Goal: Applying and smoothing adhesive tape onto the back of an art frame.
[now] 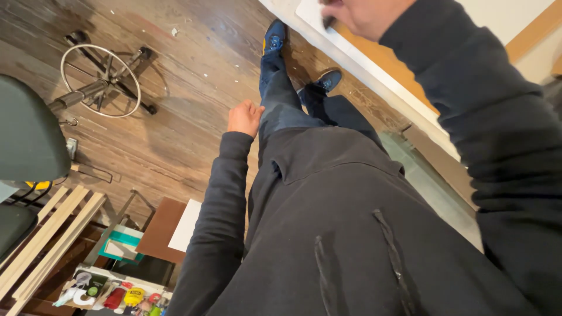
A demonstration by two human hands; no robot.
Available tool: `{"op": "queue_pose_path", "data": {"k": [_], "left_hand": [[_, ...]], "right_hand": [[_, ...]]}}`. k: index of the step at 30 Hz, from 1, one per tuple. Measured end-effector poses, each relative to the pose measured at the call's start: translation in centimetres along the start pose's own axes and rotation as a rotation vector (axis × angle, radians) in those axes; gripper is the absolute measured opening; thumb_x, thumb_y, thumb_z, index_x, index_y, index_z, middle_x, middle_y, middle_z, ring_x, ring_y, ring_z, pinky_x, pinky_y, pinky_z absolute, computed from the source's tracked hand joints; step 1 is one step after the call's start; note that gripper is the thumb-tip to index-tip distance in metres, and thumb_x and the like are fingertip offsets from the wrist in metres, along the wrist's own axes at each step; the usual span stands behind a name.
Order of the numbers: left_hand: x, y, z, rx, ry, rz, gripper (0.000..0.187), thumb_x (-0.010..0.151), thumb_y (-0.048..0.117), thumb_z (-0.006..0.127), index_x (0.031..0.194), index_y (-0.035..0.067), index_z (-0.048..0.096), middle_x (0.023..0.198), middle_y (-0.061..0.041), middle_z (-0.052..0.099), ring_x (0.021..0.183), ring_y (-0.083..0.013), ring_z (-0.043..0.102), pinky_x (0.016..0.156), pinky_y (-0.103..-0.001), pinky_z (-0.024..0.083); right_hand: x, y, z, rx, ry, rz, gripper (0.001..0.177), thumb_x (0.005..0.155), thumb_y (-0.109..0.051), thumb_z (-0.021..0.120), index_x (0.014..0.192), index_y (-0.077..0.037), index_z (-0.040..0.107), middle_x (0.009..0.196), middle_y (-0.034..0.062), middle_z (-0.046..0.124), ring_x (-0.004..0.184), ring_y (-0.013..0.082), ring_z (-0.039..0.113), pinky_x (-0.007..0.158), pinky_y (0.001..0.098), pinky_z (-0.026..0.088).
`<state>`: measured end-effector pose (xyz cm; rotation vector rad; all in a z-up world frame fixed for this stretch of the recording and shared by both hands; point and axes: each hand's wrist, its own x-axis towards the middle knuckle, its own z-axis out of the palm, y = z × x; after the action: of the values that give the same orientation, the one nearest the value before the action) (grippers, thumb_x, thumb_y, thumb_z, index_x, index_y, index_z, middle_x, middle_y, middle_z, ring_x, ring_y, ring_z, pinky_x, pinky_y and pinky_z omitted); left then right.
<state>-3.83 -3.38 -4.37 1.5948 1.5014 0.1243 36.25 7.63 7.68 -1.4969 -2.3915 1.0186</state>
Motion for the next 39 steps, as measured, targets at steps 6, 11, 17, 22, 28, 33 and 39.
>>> {"op": "queue_pose_path", "data": {"k": [6,11,17,22,28,33,39], "left_hand": [[0.6,0.5,-0.5,-0.003,-0.059,-0.071,0.043,0.088,0.022,0.08,0.071,0.0,0.048,0.066,-0.023,0.057,0.068,-0.0474,0.055,0.062,-0.051,0.046],[1.4,0.0,0.0,0.009,-0.035,-0.028,0.042,0.086,0.024,0.081,0.071,0.001,0.049,0.068,-0.022,0.059,0.07,-0.0483,0.056,0.061,-0.052,0.046],[1.9,0.0,0.2,0.035,-0.053,-0.017,0.044,0.088,0.027,0.081,0.071,0.001,0.05,0.067,-0.023,0.058,0.07,-0.0478,0.057,0.062,-0.053,0.046],[2.3,0.0,0.6,0.056,-0.09,-0.002,0.043,0.088,0.029,0.081,0.071,0.002,0.051,0.067,-0.021,0.06,0.069,-0.0463,0.059,0.062,-0.052,0.047],[3.5,0.5,0.5,0.042,-0.079,0.028,0.043,0.086,0.028,0.082,0.071,0.002,0.051,0.068,-0.022,0.06,0.07,-0.0473,0.059,0.062,-0.052,0.047],[4.2,1.0,0.4,0.052,-0.128,0.027,0.044,0.087,0.028,0.081,0.071,0.001,0.051,0.067,-0.022,0.06,0.069,-0.0476,0.058,0.063,-0.052,0.047],[5.1,2.4,-0.2,0.027,-0.127,0.042,0.04,0.087,0.026,0.08,0.072,0.002,0.053,0.067,-0.022,0.059,0.069,-0.047,0.058,0.062,-0.052,0.047]], "right_hand": [[-3.6,-4.5,-5.5,-0.043,-0.03,0.109,0.024,0.113,-0.026,0.06,0.115,-0.006,0.073,0.091,0.0113,0.072,0.08,0.0246,0.07,0.079,0.0381,0.058],[-6.7,-5.3,-5.5,-0.272,-0.48,0.43,0.025,0.098,-0.035,0.065,0.109,-0.017,0.076,0.078,0.0104,0.075,0.075,0.0301,0.072,0.076,0.0443,0.058],[-0.1,-4.8,-3.4,-0.222,-0.253,0.258,0.029,0.106,-0.036,0.062,0.114,-0.011,0.072,0.08,0.0131,0.072,0.073,0.0308,0.07,0.07,0.0447,0.057],[2.1,-3.2,-1.2,0.067,0.119,0.049,0.027,0.116,-0.029,0.059,0.118,-0.004,0.069,0.095,0.0116,0.072,0.082,0.027,0.071,0.076,0.0399,0.057],[-6.8,-5.2,-5.4,-0.177,-0.351,0.426,0.024,0.101,-0.035,0.063,0.108,-0.015,0.074,0.083,0.0125,0.073,0.077,0.0319,0.072,0.076,0.045,0.059],[-6.3,-5.1,-4.7,-0.221,-0.461,0.53,0.022,0.1,-0.035,0.064,0.107,-0.017,0.074,0.082,0.0129,0.074,0.08,0.0335,0.072,0.075,0.0483,0.058],[2.1,-7.2,-4.2,-0.147,-0.058,0.238,0.023,0.1,-0.032,0.068,0.112,-0.013,0.073,0.086,0.0156,0.072,0.082,0.036,0.07,0.071,0.0502,0.055]]}}
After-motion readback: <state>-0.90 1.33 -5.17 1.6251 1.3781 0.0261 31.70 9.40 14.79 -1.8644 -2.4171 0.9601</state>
